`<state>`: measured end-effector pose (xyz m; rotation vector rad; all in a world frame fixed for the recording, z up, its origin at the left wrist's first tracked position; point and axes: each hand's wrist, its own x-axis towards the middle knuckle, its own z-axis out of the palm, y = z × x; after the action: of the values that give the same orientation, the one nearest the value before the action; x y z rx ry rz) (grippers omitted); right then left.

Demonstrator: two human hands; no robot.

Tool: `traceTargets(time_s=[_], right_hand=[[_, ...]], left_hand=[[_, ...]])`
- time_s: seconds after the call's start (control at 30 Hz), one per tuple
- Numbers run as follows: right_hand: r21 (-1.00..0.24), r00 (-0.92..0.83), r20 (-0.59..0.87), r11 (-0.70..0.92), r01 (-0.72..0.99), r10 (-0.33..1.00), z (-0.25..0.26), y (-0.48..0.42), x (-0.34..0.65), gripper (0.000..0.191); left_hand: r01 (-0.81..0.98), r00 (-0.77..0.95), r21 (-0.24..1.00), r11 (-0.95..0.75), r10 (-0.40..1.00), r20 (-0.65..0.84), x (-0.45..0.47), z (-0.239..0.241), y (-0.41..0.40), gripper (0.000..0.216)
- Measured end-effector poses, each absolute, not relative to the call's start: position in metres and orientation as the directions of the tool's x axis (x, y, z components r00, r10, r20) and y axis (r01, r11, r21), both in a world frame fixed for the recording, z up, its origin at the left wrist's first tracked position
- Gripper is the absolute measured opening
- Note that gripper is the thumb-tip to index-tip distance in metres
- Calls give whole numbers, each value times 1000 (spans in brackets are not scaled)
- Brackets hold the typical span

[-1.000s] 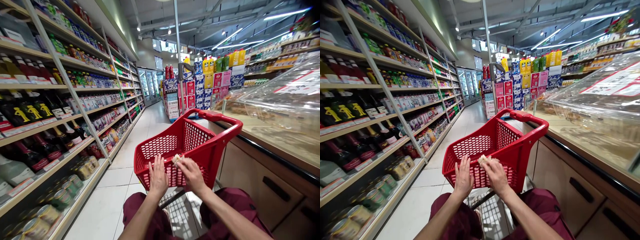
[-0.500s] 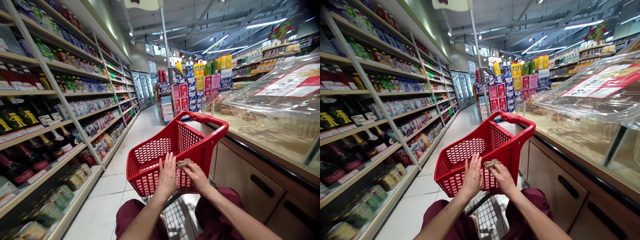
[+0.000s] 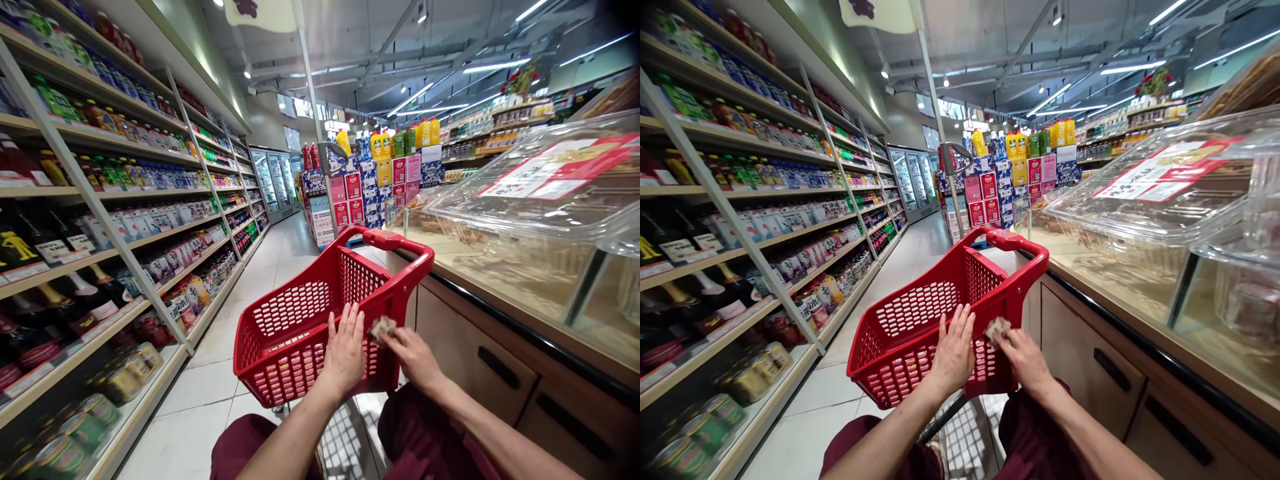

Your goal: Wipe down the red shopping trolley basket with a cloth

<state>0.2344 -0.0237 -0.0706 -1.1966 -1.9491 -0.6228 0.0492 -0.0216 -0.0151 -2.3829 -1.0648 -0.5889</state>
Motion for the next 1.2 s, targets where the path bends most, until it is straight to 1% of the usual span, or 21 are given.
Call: traceTargets(time_s=[0.07, 0.13, 0.2, 0.27, 0.33, 0.43, 0.47, 0.53, 0.57, 0.63, 0.7, 0.73, 0.77, 0.83, 0.87, 0.93, 0.97, 1.03, 1.1, 1.17, 1.2], right_hand=[[-21, -174, 874, 394, 919, 453, -62, -21, 246, 34], [-41, -121, 894, 348, 936, 431, -56, -18, 254, 34], [-20, -172, 850, 357, 934, 497, -61, -21, 258, 34], [1, -268, 778, 425, 905, 568, -72, -26, 261, 34], [-23, -277, 776, 465, 885, 567, -77, -27, 266, 34], [-115, -93, 884, 406, 906, 459, -61, -15, 280, 34], [-143, -30, 907, 374, 916, 421, -52, -9, 285, 34], [-174, 35, 923, 333, 927, 383, -40, -1, 289, 34], [-170, 26, 919, 335, 927, 392, -38, 0, 289, 34], [-116, -87, 885, 399, 910, 457, -39, -4, 289, 34], [-83, -166, 866, 463, 883, 472, -35, -10, 292, 34], [-88, -146, 884, 464, 881, 445, -28, -11, 298, 33], [-112, -82, 914, 440, 891, 398, -18, -9, 305, 32], [-194, 98, 957, 348, 917, 274, 10, 1, 319, 30], [-210, 126, 956, 318, 924, 265, 22, 8, 323, 30], [-169, 60, 943, 316, 933, 328, 38, 21, 319, 29], [-126, -6, 930, 332, 935, 369, 39, 25, 311, 30], [-6, -171, 891, 387, 922, 421, 32, 26, 290, 33], [121, -326, 837, 434, 893, 439, 22, 23, 276, 35], [181, -371, 807, 404, 897, 460, 21, 20, 279, 37], [166, -322, 818, 342, 925, 477, 24, 21, 285, 36]], left_hand=[[767, 613, -242, -594, 566, 551, 57, -14, -20, 66], [757, 624, -252, -602, 555, 550, 65, -13, -18, 66], [739, 644, -262, -620, 539, 542, 71, -13, -18, 67], [720, 665, -271, -639, 523, 533, 74, -13, -18, 66], [711, 674, -275, -647, 515, 530, 77, -12, -16, 66], [720, 662, -265, -641, 519, 541, 84, -8, -13, 68], [722, 658, -260, -641, 520, 545, 88, -7, -12, 68], [719, 657, -251, -647, 517, 548, 94, -4, -11, 68], [714, 662, -249, -655, 514, 546, 96, -3, -11, 69], [703, 670, -244, -668, 507, 542, 95, -3, -11, 69], [714, 656, -232, -661, 516, 551, 89, -6, -12, 69], [731, 637, -220, -646, 530, 560, 84, -8, -12, 70], [753, 612, -204, -626, 550, 568, 79, -11, -12, 70], [795, 559, -167, -583, 597, 575, 69, -17, -12, 70], [811, 537, -150, -565, 619, 573, 64, -20, -13, 70], [834, 505, -125, -537, 652, 566, 56, -26, -15, 70], [840, 496, -117, -530, 661, 563, 53, -29, -16, 69], [845, 487, -109, -524, 669, 561, 47, -33, -18, 69], [850, 476, -98, -518, 675, 563, 40, -34, -19, 68], [859, 458, -84, -506, 684, 567, 33, -36, -19, 68], [862, 452, -78, -501, 689, 567, 30, -36, -19, 69]])
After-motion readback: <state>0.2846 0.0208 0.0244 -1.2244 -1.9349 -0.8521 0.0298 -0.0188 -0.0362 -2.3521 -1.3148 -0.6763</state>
